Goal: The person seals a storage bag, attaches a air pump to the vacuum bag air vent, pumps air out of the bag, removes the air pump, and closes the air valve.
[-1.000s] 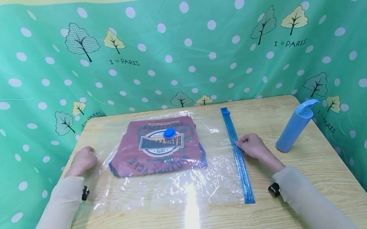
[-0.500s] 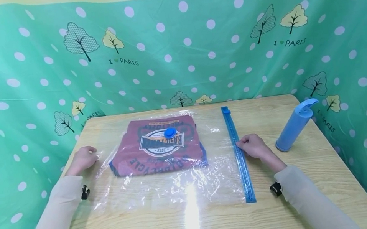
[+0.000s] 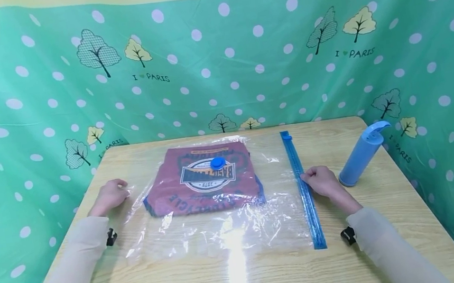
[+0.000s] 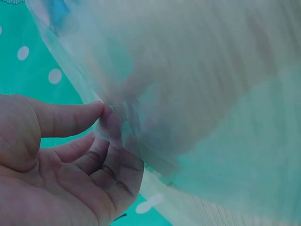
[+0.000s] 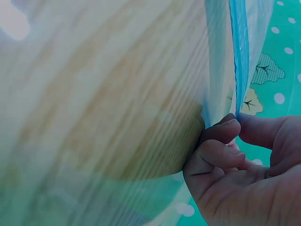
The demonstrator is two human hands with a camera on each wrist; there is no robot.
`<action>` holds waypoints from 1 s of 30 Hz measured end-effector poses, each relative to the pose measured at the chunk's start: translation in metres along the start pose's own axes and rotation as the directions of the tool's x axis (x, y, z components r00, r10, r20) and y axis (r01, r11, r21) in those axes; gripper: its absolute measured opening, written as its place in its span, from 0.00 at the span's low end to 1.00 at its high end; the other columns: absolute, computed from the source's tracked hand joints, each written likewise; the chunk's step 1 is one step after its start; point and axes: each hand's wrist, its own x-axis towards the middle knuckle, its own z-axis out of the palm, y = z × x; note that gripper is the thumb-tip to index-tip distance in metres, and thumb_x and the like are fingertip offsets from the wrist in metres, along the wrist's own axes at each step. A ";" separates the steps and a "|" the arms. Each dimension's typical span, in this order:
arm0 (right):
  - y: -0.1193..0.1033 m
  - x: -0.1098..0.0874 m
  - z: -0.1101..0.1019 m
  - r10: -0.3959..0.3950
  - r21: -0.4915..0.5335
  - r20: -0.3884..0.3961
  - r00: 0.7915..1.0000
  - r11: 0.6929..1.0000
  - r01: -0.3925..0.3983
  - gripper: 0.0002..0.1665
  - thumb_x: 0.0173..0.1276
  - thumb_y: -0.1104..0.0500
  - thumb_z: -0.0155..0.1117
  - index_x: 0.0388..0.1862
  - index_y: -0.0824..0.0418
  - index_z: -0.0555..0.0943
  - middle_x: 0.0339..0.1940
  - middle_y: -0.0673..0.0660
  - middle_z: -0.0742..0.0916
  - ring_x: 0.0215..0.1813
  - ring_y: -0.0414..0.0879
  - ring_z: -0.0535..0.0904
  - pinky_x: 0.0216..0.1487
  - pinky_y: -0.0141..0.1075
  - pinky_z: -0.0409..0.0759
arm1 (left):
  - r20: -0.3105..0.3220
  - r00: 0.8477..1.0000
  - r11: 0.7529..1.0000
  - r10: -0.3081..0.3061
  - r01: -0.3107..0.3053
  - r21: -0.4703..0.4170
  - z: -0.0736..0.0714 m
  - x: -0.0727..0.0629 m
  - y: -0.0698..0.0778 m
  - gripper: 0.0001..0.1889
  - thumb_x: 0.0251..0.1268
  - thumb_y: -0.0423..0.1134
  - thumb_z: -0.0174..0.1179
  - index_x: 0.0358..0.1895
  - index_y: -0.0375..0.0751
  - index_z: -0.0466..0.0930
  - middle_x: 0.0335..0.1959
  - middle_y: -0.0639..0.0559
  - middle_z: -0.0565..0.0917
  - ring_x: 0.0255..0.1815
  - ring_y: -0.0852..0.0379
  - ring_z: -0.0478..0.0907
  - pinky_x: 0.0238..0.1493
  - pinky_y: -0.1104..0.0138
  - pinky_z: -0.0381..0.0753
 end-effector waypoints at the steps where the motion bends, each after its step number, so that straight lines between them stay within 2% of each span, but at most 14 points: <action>1: 0.001 0.000 -0.001 -0.002 -0.006 -0.006 1.000 1.000 0.002 0.23 0.85 0.54 0.54 0.58 0.76 0.79 0.36 0.59 0.83 0.36 0.49 0.77 0.35 0.39 0.75 | -0.002 1.000 1.000 0.006 -0.006 0.002 0.001 -0.001 0.002 0.28 0.68 0.26 0.50 0.70 0.17 0.65 0.62 0.19 0.74 0.54 0.31 0.77 0.56 0.45 0.81; 5: 0.004 -0.001 -0.005 -0.019 -0.017 -0.026 0.999 1.000 0.018 0.23 0.85 0.55 0.54 0.58 0.77 0.78 0.34 0.60 0.83 0.35 0.50 0.77 0.34 0.40 0.76 | -0.008 1.000 1.000 0.022 -0.022 0.001 0.004 -0.002 0.011 0.28 0.67 0.26 0.50 0.70 0.16 0.65 0.60 0.20 0.75 0.47 0.35 0.78 0.48 0.50 0.82; 8: 0.006 -0.001 -0.008 -0.006 -0.017 -0.033 0.999 1.000 0.006 0.23 0.86 0.55 0.53 0.58 0.77 0.78 0.35 0.60 0.83 0.34 0.50 0.77 0.34 0.40 0.76 | -0.002 1.000 1.000 0.023 -0.023 -0.003 0.007 -0.002 0.015 0.28 0.67 0.25 0.51 0.70 0.16 0.65 0.58 0.21 0.76 0.41 0.40 0.78 0.42 0.55 0.82; 12: 0.009 0.000 -0.010 0.017 -0.015 -0.041 0.999 1.000 -0.018 0.23 0.86 0.54 0.52 0.58 0.76 0.77 0.35 0.60 0.82 0.35 0.50 0.77 0.34 0.40 0.75 | 0.006 1.000 1.000 0.026 -0.025 -0.009 0.011 -0.002 0.019 0.28 0.67 0.25 0.51 0.70 0.17 0.64 0.56 0.22 0.77 0.37 0.45 0.76 0.38 0.58 0.80; 18: 0.012 0.001 -0.012 0.018 -0.025 -0.055 0.998 0.999 -0.020 0.23 0.86 0.55 0.52 0.58 0.76 0.78 0.35 0.59 0.82 0.36 0.50 0.77 0.36 0.40 0.76 | 0.008 1.000 0.999 0.023 -0.022 -0.025 0.013 -0.003 0.023 0.28 0.66 0.23 0.51 0.70 0.17 0.64 0.54 0.24 0.78 0.36 0.46 0.77 0.39 0.58 0.81; 25: 0.016 0.002 -0.014 0.010 -0.057 -0.084 0.996 0.998 -0.014 0.23 0.86 0.55 0.52 0.57 0.77 0.78 0.36 0.61 0.82 0.36 0.51 0.77 0.35 0.40 0.75 | 0.012 0.998 0.998 0.060 -0.060 -0.002 0.016 -0.001 0.024 0.29 0.64 0.24 0.51 0.70 0.17 0.65 0.58 0.21 0.76 0.38 0.43 0.77 0.41 0.56 0.81; 30: 0.017 0.002 -0.014 -0.013 -0.091 -0.116 0.993 0.996 0.002 0.22 0.85 0.55 0.53 0.53 0.77 0.79 0.34 0.61 0.82 0.35 0.51 0.77 0.34 0.40 0.74 | 0.016 0.997 0.997 0.072 -0.072 0.001 0.018 0.001 0.024 0.29 0.64 0.24 0.52 0.70 0.17 0.65 0.54 0.24 0.78 0.37 0.44 0.76 0.41 0.56 0.81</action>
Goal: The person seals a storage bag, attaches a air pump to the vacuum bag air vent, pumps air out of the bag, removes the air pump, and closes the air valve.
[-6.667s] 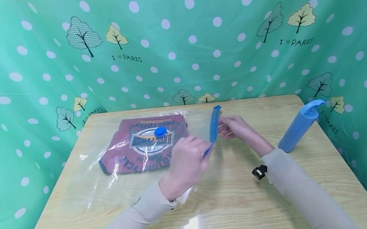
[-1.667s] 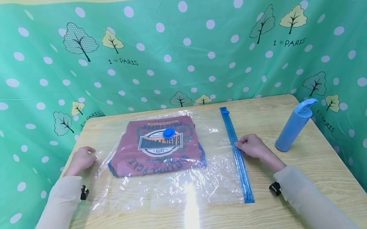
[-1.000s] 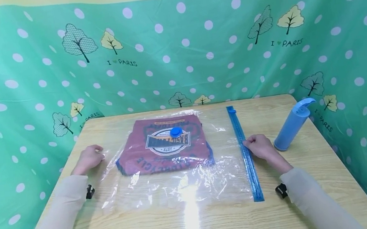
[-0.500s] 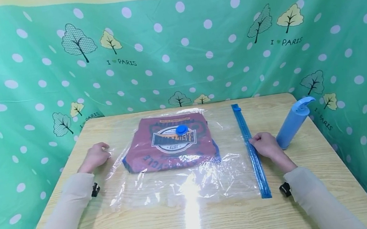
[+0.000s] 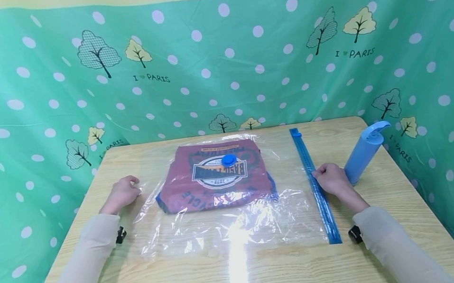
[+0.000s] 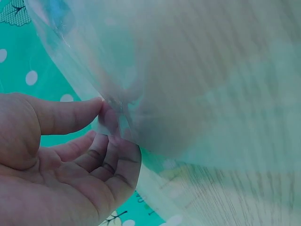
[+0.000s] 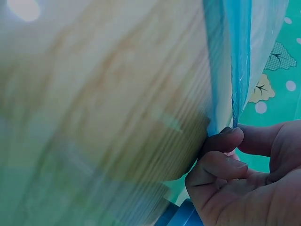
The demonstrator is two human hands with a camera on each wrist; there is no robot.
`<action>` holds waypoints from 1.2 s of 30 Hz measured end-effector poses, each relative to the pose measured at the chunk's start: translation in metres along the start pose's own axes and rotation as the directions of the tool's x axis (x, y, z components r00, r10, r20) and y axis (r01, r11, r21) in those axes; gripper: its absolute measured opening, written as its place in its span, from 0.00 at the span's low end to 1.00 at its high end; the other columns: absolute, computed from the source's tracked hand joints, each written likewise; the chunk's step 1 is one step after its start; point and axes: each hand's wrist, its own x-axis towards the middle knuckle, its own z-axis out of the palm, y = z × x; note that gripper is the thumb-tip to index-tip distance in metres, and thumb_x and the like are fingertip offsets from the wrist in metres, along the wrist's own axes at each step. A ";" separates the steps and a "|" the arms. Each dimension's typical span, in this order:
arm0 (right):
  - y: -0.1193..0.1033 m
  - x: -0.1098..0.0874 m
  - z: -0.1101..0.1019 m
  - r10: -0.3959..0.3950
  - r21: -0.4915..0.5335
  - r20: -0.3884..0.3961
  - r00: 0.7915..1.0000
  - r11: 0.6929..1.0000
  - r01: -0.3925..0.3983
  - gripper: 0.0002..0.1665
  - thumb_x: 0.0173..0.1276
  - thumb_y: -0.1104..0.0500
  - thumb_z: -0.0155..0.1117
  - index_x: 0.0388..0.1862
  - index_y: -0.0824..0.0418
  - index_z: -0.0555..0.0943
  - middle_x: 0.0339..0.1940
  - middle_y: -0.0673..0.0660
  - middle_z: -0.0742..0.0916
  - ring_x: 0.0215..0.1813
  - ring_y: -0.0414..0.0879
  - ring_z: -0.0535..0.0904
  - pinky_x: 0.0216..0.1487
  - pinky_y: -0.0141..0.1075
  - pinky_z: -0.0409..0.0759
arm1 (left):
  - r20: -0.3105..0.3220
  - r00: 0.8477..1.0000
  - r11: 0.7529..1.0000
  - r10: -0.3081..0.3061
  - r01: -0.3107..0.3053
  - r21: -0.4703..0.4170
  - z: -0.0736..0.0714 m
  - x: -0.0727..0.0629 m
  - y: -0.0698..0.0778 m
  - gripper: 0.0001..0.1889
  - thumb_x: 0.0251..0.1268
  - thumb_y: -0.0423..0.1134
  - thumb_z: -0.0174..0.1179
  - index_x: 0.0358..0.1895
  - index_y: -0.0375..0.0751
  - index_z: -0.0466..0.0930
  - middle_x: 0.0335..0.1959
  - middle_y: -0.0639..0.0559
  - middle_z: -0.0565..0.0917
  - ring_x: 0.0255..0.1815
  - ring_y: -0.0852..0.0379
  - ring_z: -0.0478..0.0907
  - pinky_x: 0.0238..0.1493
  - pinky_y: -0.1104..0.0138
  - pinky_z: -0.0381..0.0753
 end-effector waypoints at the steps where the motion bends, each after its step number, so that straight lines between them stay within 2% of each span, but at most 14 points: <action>1: 0.000 0.000 0.000 0.000 -0.005 -0.003 1.000 1.000 0.000 0.22 0.85 0.55 0.53 0.53 0.77 0.79 0.35 0.61 0.82 0.35 0.51 0.77 0.34 0.40 0.74 | 0.001 1.000 1.000 -0.001 0.001 0.000 0.000 0.000 0.000 0.29 0.64 0.25 0.52 0.70 0.17 0.65 0.54 0.24 0.79 0.37 0.44 0.76 0.41 0.56 0.81; 11: -0.001 0.000 -0.002 -0.010 -0.035 -0.010 1.000 0.999 0.009 0.21 0.84 0.57 0.54 0.50 0.77 0.80 0.35 0.62 0.83 0.35 0.52 0.77 0.34 0.40 0.74 | 0.013 1.000 1.000 0.006 -0.006 -0.003 -0.002 0.002 0.000 0.29 0.65 0.27 0.56 0.69 0.18 0.67 0.50 0.27 0.80 0.38 0.44 0.77 0.46 0.52 0.81; 16: -0.001 0.001 0.000 -0.003 -0.037 -0.019 1.000 0.999 0.002 0.20 0.84 0.57 0.54 0.50 0.77 0.80 0.34 0.62 0.82 0.34 0.52 0.77 0.34 0.41 0.74 | 0.030 1.000 1.000 -0.003 0.004 -0.030 -0.005 0.003 -0.001 0.29 0.68 0.30 0.57 0.70 0.19 0.66 0.60 0.22 0.76 0.51 0.35 0.79 0.57 0.45 0.79; 22: -0.001 0.000 0.002 -0.002 -0.037 -0.030 1.000 0.999 0.001 0.20 0.84 0.57 0.53 0.51 0.76 0.79 0.34 0.62 0.82 0.33 0.52 0.77 0.33 0.40 0.74 | 0.073 0.997 0.997 -0.016 0.022 -0.072 -0.006 0.005 -0.006 0.30 0.71 0.35 0.58 0.72 0.21 0.65 0.67 0.20 0.71 0.64 0.28 0.74 0.65 0.40 0.74; 25: -0.001 0.001 0.003 -0.017 -0.051 -0.044 0.999 0.999 0.015 0.20 0.84 0.57 0.54 0.51 0.77 0.79 0.34 0.63 0.83 0.34 0.53 0.78 0.33 0.41 0.75 | 0.080 0.997 0.996 0.008 -0.001 -0.094 -0.007 0.005 -0.012 0.28 0.73 0.36 0.58 0.69 0.22 0.68 0.65 0.22 0.74 0.62 0.29 0.75 0.63 0.41 0.76; 28: -0.003 0.002 0.004 -0.042 -0.073 -0.076 0.996 0.997 0.036 0.20 0.83 0.57 0.56 0.54 0.77 0.78 0.34 0.64 0.83 0.34 0.53 0.79 0.33 0.41 0.75 | 0.085 0.996 0.990 0.031 -0.019 -0.141 -0.008 0.006 -0.017 0.23 0.76 0.37 0.58 0.65 0.22 0.71 0.57 0.28 0.79 0.54 0.36 0.79 0.57 0.48 0.80; 32: -0.012 0.005 0.003 -0.070 -0.086 -0.114 0.991 0.994 0.060 0.22 0.82 0.56 0.57 0.58 0.76 0.76 0.33 0.63 0.84 0.32 0.53 0.80 0.30 0.41 0.75 | 0.080 0.996 0.975 0.034 -0.016 -0.221 -0.007 0.008 -0.021 0.17 0.79 0.36 0.56 0.58 0.23 0.75 0.46 0.40 0.82 0.44 0.49 0.77 0.47 0.60 0.78; 36: -0.030 0.009 0.005 -0.136 -0.079 -0.093 0.986 0.989 0.129 0.20 0.82 0.56 0.56 0.56 0.74 0.78 0.34 0.63 0.84 0.32 0.52 0.79 0.29 0.41 0.77 | 0.081 0.997 0.966 0.016 0.006 -0.259 -0.007 0.009 -0.022 0.14 0.80 0.36 0.55 0.54 0.24 0.78 0.40 0.46 0.82 0.39 0.54 0.75 0.41 0.63 0.76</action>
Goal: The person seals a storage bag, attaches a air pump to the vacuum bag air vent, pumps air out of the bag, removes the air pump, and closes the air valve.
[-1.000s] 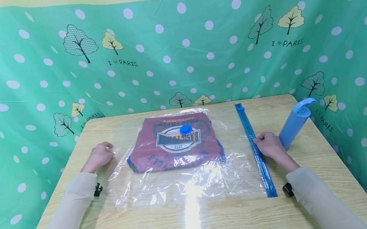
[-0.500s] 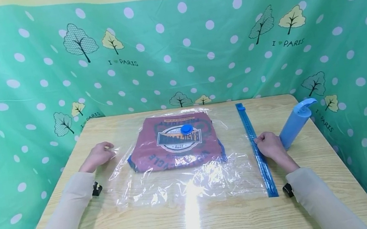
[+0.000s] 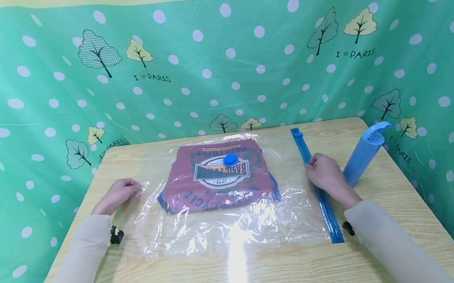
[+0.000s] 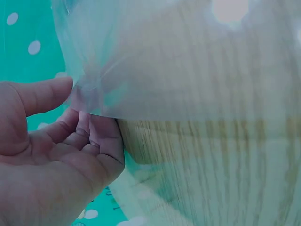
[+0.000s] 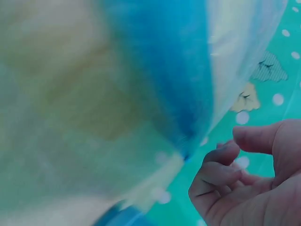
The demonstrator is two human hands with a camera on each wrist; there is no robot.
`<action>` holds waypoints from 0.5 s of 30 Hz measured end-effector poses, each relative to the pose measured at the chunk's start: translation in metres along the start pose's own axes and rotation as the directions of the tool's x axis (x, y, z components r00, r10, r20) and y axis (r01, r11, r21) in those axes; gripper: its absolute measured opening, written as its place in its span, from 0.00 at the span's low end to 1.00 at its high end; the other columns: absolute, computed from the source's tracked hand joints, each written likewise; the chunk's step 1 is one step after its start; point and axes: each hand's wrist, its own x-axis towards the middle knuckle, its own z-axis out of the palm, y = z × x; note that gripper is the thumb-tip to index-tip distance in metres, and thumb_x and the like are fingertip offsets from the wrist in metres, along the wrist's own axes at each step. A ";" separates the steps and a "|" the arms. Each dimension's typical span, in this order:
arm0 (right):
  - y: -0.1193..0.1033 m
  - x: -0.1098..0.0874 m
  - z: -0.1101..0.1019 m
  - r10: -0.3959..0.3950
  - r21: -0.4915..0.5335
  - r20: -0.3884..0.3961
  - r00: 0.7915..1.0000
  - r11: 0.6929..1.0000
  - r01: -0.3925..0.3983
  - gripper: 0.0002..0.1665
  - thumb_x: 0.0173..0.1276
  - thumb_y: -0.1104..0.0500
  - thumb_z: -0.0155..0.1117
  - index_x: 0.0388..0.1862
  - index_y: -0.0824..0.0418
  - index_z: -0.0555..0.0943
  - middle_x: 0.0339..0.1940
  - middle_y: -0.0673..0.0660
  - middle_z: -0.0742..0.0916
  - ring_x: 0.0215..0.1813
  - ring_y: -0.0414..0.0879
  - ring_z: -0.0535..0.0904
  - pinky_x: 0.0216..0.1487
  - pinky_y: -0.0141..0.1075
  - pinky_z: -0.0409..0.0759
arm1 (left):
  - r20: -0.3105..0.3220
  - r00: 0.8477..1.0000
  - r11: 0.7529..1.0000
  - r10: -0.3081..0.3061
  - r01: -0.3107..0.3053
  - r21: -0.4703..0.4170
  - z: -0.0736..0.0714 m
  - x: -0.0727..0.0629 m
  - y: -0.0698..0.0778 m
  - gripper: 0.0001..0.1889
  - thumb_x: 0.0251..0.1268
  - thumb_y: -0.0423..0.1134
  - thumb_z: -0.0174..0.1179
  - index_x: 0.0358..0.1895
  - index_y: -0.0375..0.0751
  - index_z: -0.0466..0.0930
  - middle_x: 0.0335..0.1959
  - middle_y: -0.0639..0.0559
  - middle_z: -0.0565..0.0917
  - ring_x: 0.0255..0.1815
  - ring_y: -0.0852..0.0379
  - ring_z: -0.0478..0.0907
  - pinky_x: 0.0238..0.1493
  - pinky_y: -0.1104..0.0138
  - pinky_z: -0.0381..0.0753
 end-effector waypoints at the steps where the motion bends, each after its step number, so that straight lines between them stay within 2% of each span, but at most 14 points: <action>1: -0.006 0.002 0.001 -0.025 0.003 0.013 1.000 1.000 0.025 0.19 0.82 0.57 0.56 0.55 0.74 0.79 0.35 0.63 0.85 0.32 0.53 0.80 0.30 0.41 0.78 | 0.000 1.000 1.000 -0.008 0.008 -0.003 0.000 0.000 -0.001 0.14 0.81 0.37 0.54 0.53 0.25 0.78 0.40 0.47 0.82 0.39 0.54 0.74 0.41 0.64 0.76; 7: -0.046 0.022 0.020 -0.187 -0.033 0.081 0.979 0.981 0.190 0.13 0.80 0.59 0.61 0.48 0.71 0.83 0.35 0.61 0.87 0.33 0.51 0.82 0.34 0.43 0.84 | 0.020 0.999 1.000 -0.026 0.026 -0.013 -0.001 0.004 -0.006 0.14 0.82 0.38 0.53 0.51 0.28 0.78 0.36 0.49 0.81 0.36 0.56 0.74 0.38 0.65 0.75; 12: -0.085 0.040 0.040 -0.214 -0.030 0.168 0.962 0.974 0.222 0.12 0.80 0.58 0.63 0.48 0.68 0.82 0.30 0.58 0.87 0.26 0.48 0.81 0.26 0.40 0.82 | 0.062 0.998 0.999 0.027 -0.025 -0.047 -0.003 0.001 -0.009 0.13 0.82 0.38 0.54 0.50 0.27 0.79 0.37 0.48 0.80 0.37 0.55 0.72 0.39 0.65 0.74; 15: -0.106 0.052 0.053 -0.236 -0.052 0.194 0.952 0.967 0.251 0.13 0.79 0.57 0.64 0.51 0.67 0.82 0.33 0.59 0.87 0.27 0.48 0.81 0.26 0.38 0.82 | 0.076 0.995 0.996 0.061 -0.056 -0.068 -0.006 0.000 -0.012 0.14 0.83 0.38 0.55 0.51 0.25 0.78 0.36 0.48 0.79 0.37 0.55 0.71 0.39 0.65 0.74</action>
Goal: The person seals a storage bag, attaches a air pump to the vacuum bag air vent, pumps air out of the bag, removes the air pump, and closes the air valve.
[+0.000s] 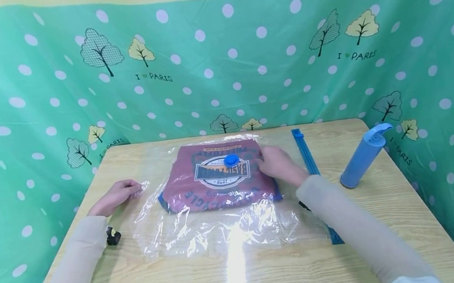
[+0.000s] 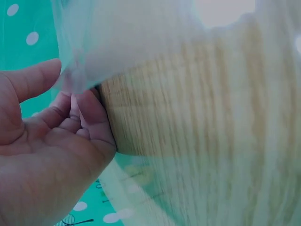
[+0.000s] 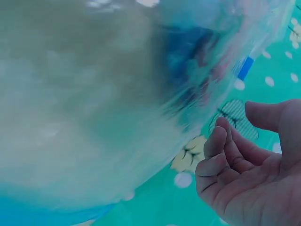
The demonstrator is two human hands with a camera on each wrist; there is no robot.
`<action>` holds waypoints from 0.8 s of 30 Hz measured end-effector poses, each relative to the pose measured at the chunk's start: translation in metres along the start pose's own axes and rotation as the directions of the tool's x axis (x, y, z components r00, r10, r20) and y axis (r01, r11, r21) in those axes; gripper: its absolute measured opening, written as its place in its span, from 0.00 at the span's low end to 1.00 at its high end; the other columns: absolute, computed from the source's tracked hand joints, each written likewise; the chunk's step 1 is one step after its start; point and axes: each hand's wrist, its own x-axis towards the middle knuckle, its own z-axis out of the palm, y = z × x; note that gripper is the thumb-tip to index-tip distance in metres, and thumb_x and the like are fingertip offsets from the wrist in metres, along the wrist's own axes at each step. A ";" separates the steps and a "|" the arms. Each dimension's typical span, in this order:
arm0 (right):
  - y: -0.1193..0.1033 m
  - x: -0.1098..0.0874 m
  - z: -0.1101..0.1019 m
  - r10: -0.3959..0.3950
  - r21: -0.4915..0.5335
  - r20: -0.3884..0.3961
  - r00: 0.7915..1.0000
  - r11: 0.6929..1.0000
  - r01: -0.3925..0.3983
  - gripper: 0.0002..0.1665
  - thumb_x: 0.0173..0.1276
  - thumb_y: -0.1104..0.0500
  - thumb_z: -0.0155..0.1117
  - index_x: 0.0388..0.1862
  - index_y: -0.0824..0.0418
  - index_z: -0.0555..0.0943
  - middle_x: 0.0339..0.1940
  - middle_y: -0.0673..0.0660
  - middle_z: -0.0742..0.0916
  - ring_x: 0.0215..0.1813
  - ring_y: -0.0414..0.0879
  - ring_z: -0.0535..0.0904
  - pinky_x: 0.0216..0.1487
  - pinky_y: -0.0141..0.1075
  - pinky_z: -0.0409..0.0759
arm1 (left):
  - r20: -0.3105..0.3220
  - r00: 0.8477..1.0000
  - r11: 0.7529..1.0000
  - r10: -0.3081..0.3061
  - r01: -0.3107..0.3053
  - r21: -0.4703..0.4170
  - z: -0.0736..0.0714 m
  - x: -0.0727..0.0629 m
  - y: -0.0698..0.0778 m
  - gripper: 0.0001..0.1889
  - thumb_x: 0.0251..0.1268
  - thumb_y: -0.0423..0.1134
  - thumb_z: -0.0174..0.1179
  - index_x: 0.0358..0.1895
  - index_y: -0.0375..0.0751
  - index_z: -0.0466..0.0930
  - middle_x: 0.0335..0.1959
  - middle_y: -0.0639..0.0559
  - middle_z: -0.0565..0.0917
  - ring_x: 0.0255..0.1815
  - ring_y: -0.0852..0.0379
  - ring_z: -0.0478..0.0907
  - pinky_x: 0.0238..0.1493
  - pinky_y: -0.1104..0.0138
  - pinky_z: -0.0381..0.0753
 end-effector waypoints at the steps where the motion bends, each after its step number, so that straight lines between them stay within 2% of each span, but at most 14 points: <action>1: -0.004 0.006 0.004 -0.020 -0.011 0.004 1.000 1.000 0.020 0.15 0.79 0.57 0.65 0.55 0.67 0.82 0.36 0.60 0.88 0.28 0.48 0.81 0.27 0.39 0.82 | 0.007 1.000 1.000 0.009 -0.009 -0.007 -0.001 0.000 -0.001 0.14 0.83 0.37 0.55 0.52 0.25 0.78 0.36 0.48 0.79 0.36 0.55 0.71 0.38 0.66 0.74; 3: -0.012 0.018 0.010 -0.062 -0.038 0.006 0.998 0.997 0.062 0.20 0.78 0.58 0.66 0.61 0.68 0.80 0.44 0.61 0.88 0.34 0.48 0.83 0.33 0.40 0.85 | 0.017 1.000 1.000 0.017 -0.017 -0.012 -0.002 -0.001 -0.002 0.15 0.84 0.38 0.54 0.52 0.24 0.77 0.35 0.48 0.78 0.36 0.55 0.70 0.38 0.65 0.73; 5: -0.018 0.027 0.017 -0.095 -0.086 0.002 0.995 0.992 0.095 0.22 0.78 0.57 0.66 0.64 0.69 0.79 0.48 0.62 0.88 0.38 0.49 0.84 0.39 0.42 0.86 | 0.020 1.000 1.000 0.017 -0.017 -0.020 -0.003 -0.001 -0.004 0.15 0.84 0.38 0.53 0.52 0.24 0.77 0.34 0.49 0.77 0.35 0.55 0.69 0.36 0.65 0.72; 7: -0.024 0.035 0.023 -0.110 -0.110 0.007 0.994 0.988 0.110 0.23 0.77 0.56 0.67 0.63 0.69 0.79 0.48 0.61 0.88 0.39 0.50 0.84 0.41 0.44 0.86 | 0.026 1.000 1.000 0.014 -0.013 -0.023 -0.002 0.000 -0.004 0.15 0.84 0.38 0.53 0.53 0.23 0.76 0.34 0.49 0.77 0.34 0.54 0.69 0.36 0.65 0.71; 13: -0.036 0.050 0.039 -0.113 -0.182 0.007 0.994 0.977 0.112 0.20 0.77 0.51 0.68 0.51 0.68 0.81 0.35 0.58 0.84 0.36 0.51 0.81 0.43 0.46 0.83 | -0.002 1.000 1.000 -0.014 0.014 0.003 -0.001 0.002 -0.002 0.13 0.84 0.38 0.53 0.50 0.27 0.77 0.32 0.51 0.76 0.33 0.56 0.69 0.34 0.66 0.70; 19: -0.042 0.058 0.050 -0.125 -0.291 -0.005 0.992 0.949 0.118 0.22 0.77 0.46 0.68 0.48 0.66 0.81 0.38 0.59 0.85 0.39 0.52 0.81 0.47 0.49 0.83 | -0.016 1.000 1.000 -0.022 0.022 -0.002 0.001 0.001 0.001 0.11 0.83 0.38 0.53 0.44 0.31 0.76 0.31 0.52 0.75 0.34 0.55 0.69 0.35 0.66 0.70; 24: -0.047 0.061 0.056 -0.148 -0.344 -0.002 0.989 0.929 0.138 0.23 0.77 0.47 0.68 0.51 0.67 0.82 0.43 0.62 0.85 0.45 0.54 0.83 0.50 0.50 0.83 | -0.014 1.000 1.000 -0.016 0.016 -0.015 0.002 0.002 -0.001 0.10 0.83 0.37 0.53 0.43 0.31 0.76 0.31 0.52 0.75 0.35 0.55 0.69 0.35 0.66 0.69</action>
